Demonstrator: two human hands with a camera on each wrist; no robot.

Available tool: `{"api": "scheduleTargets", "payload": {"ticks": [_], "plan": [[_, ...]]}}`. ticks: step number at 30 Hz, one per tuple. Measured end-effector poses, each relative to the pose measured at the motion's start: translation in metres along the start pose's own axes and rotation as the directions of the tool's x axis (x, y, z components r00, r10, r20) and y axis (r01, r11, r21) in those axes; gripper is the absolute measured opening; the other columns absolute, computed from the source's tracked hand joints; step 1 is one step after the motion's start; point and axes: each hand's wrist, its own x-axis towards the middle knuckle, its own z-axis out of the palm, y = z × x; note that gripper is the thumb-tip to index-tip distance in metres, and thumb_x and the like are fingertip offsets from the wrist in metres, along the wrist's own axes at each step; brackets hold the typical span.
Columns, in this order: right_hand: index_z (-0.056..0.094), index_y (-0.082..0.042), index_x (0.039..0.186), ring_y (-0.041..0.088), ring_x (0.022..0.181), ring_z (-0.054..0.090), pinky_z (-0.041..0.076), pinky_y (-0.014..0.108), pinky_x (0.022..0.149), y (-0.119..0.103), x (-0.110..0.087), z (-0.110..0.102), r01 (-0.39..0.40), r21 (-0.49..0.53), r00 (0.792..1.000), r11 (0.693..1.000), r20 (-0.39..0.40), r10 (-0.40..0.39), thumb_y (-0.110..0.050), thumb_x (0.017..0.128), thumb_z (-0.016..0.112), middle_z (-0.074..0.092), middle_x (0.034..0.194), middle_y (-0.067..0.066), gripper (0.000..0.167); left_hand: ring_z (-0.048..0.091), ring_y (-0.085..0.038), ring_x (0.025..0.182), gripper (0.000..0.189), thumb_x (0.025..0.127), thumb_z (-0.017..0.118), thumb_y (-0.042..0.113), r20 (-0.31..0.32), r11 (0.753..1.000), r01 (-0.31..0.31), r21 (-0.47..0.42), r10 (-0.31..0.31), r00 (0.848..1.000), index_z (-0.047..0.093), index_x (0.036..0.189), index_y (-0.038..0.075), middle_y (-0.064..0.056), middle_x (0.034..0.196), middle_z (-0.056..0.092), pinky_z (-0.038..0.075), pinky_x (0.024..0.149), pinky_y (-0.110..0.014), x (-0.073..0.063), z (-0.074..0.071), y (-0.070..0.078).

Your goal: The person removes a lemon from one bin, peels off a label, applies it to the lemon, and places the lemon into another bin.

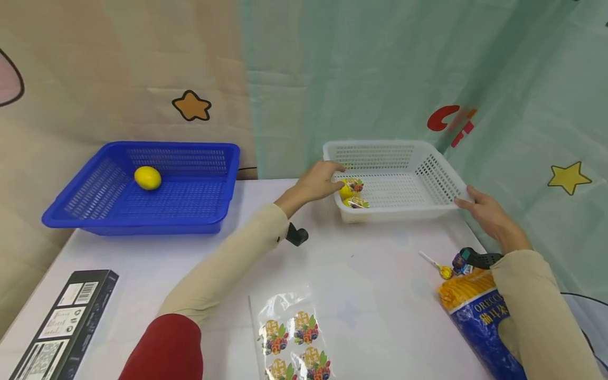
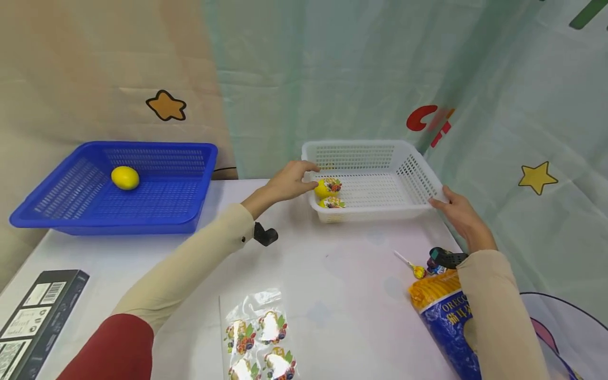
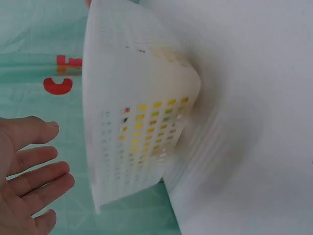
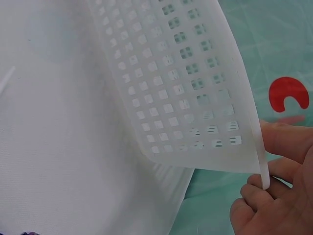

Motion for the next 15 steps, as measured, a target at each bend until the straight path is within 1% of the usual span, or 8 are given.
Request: {"api": "scheduleTargets", "payload": {"ticks": [3, 5, 6, 8, 12, 13, 14, 15], "plan": [[-0.019, -0.013, 0.15, 0.048, 0.142, -0.015, -0.002, 0.066, 0.112, 0.004, -0.002, 0.0, -0.005, 0.005, 1.0, 1.0, 0.003, 0.005, -0.04, 0.106, 0.039, -0.02, 0.158, 0.021, 0.077, 0.046, -0.029, 0.132, 0.042, 0.096, 0.063, 0.021, -0.001, 0.999, -0.019, -0.038, 0.019, 1.0, 0.058, 0.133, 0.002, -0.013, 0.138, 0.056, 0.038, 0.11, -0.041, -0.021, -0.024, -0.011], [-0.019, -0.014, 0.15, 0.048, 0.142, -0.017, -0.002, 0.067, 0.111, 0.006, -0.003, 0.0, -0.013, 0.009, 1.0, 1.0, 0.009, 0.013, -0.041, 0.106, 0.038, -0.022, 0.157, 0.019, 0.078, 0.045, -0.031, 0.133, 0.043, 0.097, 0.062, 0.021, 0.001, 0.998, -0.015, -0.054, 0.015, 1.0, 0.056, 0.135, 0.001, -0.015, 0.14, 0.054, 0.036, 0.111, -0.043, -0.039, -0.044, -0.023], [-0.02, -0.014, 0.15, 0.048, 0.142, -0.018, -0.002, 0.067, 0.111, 0.007, -0.004, 0.0, -0.018, 0.012, 1.0, 1.0, 0.009, 0.018, -0.041, 0.106, 0.038, -0.023, 0.157, 0.019, 0.078, 0.044, -0.031, 0.133, 0.044, 0.097, 0.062, 0.021, -0.001, 0.998, 0.0, -0.062, 0.0, 1.0, 0.055, 0.135, 0.0, -0.016, 0.141, 0.052, 0.035, 0.111, -0.044, -0.048, -0.056, -0.03], [-0.02, -0.014, 0.15, 0.047, 0.141, -0.019, -0.002, 0.066, 0.111, 0.009, -0.005, 0.0, -0.023, 0.023, 1.0, 0.999, 0.005, 0.023, -0.04, 0.106, 0.038, -0.023, 0.157, 0.018, 0.077, 0.051, -0.035, 0.124, 0.045, 0.096, 0.063, 0.021, -0.021, 0.997, 0.033, -0.069, -0.034, 0.999, 0.056, 0.135, 0.0, -0.017, 0.141, 0.053, 0.039, 0.108, -0.047, -0.066, -0.079, -0.048], [-0.019, -0.014, 0.151, 0.048, 0.142, -0.017, -0.002, 0.067, 0.111, 0.012, -0.005, -0.001, -0.021, 0.023, 1.0, 1.0, -0.019, 0.021, -0.04, 0.106, 0.037, -0.021, 0.157, 0.019, 0.076, 0.053, -0.04, 0.12, 0.046, 0.096, 0.063, 0.019, -0.066, 0.989, 0.138, -0.06, -0.142, 0.988, 0.055, 0.135, -0.003, -0.022, 0.138, 0.054, 0.041, 0.104, -0.053, -0.099, -0.126, -0.092], [-0.019, -0.014, 0.151, 0.048, 0.142, -0.017, -0.002, 0.067, 0.111, 0.012, -0.005, -0.001, -0.02, 0.025, 1.0, 0.999, -0.022, 0.02, -0.04, 0.106, 0.038, -0.021, 0.157, 0.019, 0.076, 0.053, -0.041, 0.121, 0.045, 0.096, 0.063, 0.018, -0.08, 0.985, 0.163, -0.052, -0.166, 0.983, 0.056, 0.135, -0.004, -0.023, 0.137, 0.055, 0.041, 0.103, -0.054, -0.106, -0.137, -0.103], [-0.018, -0.014, 0.151, 0.048, 0.142, -0.017, -0.002, 0.067, 0.111, 0.012, -0.005, -0.001, -0.018, 0.027, 1.0, 0.999, -0.025, 0.019, -0.04, 0.106, 0.038, -0.021, 0.158, 0.019, 0.077, 0.047, -0.041, 0.128, 0.047, 0.097, 0.062, 0.02, -0.08, 0.979, 0.2, -0.045, -0.203, 0.976, 0.054, 0.136, -0.005, -0.025, 0.138, 0.053, 0.039, 0.105, -0.056, -0.114, -0.148, -0.112], [-0.018, -0.013, 0.151, 0.048, 0.142, -0.017, -0.003, 0.067, 0.111, 0.012, -0.004, -0.001, -0.013, 0.021, 0.999, 1.0, -0.031, 0.014, -0.04, 0.106, 0.038, -0.02, 0.158, 0.02, 0.077, 0.044, -0.043, 0.13, 0.049, 0.098, 0.06, 0.022, -0.079, 0.971, 0.235, -0.036, -0.237, 0.968, 0.052, 0.137, -0.005, -0.027, 0.139, 0.051, 0.036, 0.106, -0.058, -0.121, -0.158, -0.121]]}}
